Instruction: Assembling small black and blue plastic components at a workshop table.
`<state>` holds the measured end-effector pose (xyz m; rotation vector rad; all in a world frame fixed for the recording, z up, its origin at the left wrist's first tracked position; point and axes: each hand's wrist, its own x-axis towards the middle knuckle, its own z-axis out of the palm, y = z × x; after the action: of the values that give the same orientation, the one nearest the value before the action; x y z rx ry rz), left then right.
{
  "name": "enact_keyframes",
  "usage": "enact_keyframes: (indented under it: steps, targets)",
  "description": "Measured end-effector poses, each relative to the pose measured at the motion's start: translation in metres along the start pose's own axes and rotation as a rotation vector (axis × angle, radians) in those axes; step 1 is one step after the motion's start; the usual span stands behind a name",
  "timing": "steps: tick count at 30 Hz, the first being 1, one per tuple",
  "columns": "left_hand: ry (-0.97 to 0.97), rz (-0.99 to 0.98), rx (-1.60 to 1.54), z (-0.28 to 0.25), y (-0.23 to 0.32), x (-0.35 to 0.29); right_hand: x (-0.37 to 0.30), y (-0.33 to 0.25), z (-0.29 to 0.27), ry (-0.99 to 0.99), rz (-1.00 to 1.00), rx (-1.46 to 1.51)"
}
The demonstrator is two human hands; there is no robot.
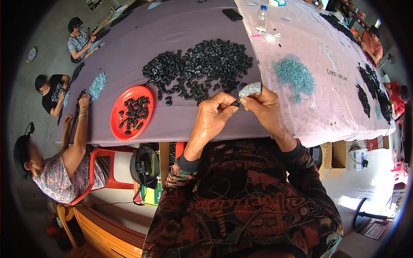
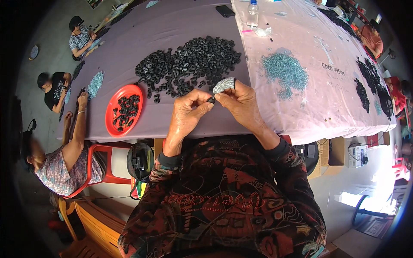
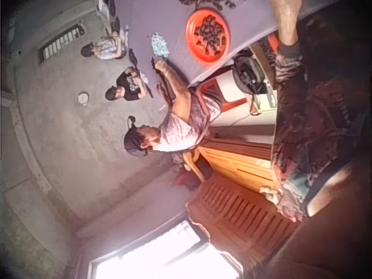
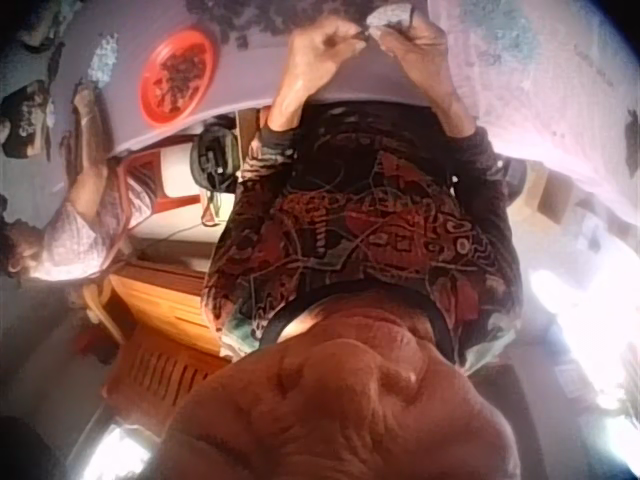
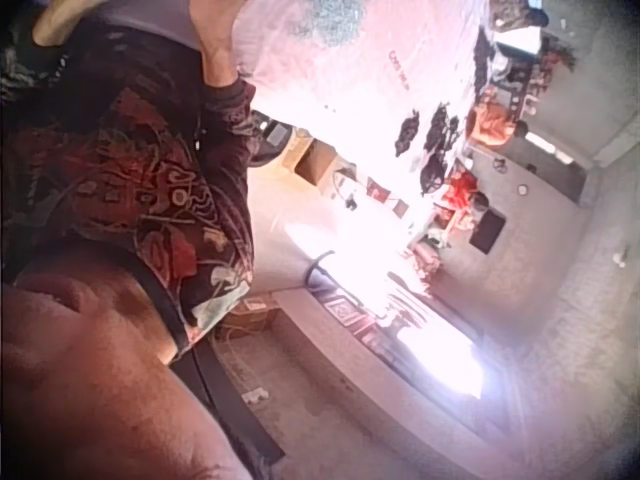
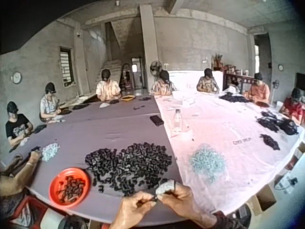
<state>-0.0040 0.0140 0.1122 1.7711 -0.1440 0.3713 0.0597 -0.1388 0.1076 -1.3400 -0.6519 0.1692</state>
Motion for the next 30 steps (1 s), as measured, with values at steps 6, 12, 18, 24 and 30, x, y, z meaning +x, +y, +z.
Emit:
enact_keyframes:
  steps: [6, 12, 18, 24, 30]
  targets:
    - [-0.020, -0.058, -0.153, 0.000, -0.003, 0.002, 0.002, -0.004, -0.004, -0.046, 0.032, 0.057]
    - [-0.016, -0.056, -0.205, 0.002, -0.008, 0.003, -0.001, -0.005, -0.003, -0.006, 0.006, 0.011]
    - [-0.060, -0.045, -0.177, 0.002, -0.011, 0.003, -0.004, -0.008, -0.006, 0.000, -0.055, -0.179]
    - [-0.075, -0.062, -0.225, 0.003, -0.007, 0.002, -0.007, -0.023, -0.014, -0.106, 0.019, -0.242]
    - [-0.053, -0.026, -0.306, 0.001, -0.003, 0.003, -0.006, -0.019, -0.012, -0.056, 0.050, -0.157]
